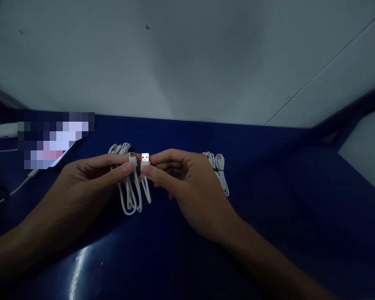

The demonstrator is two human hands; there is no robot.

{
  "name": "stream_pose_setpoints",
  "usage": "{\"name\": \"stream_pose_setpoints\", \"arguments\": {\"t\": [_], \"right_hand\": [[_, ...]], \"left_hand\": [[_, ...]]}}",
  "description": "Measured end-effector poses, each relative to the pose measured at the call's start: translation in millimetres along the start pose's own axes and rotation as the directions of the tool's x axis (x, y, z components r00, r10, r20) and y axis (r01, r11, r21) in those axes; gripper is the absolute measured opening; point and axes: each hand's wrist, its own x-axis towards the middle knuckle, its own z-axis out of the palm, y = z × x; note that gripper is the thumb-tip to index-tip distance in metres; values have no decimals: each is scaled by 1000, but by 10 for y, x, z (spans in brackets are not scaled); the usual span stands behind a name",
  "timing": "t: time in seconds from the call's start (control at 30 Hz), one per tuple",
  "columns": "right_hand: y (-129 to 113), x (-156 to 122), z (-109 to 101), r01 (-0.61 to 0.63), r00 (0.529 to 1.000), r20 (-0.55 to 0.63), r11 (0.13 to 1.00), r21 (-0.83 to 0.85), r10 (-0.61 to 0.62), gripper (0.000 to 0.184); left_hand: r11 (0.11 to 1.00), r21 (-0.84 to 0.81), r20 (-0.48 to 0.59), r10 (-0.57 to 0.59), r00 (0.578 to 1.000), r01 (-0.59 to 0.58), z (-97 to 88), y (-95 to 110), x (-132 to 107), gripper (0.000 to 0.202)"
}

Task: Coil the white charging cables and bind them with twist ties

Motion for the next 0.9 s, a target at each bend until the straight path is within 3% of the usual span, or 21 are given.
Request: {"name": "stream_pose_setpoints", "arguments": {"t": [0.23, 0.47, 0.9], "right_hand": [[-70, 4, 6, -13, 999, 48, 998, -64, 16, 16], [-21, -10, 2, -26, 995, 93, 1000, 15, 24, 9], [-11, -20, 23, -45, 995, 87, 998, 38, 42, 7]], "left_hand": [[995, -82, 87, -56, 995, 63, -1, -18, -1, 16], [987, -136, 166, -63, 984, 86, 37, -3, -10, 22], [991, -121, 159, -42, 986, 62, 74, -7, -30, 23]]}}
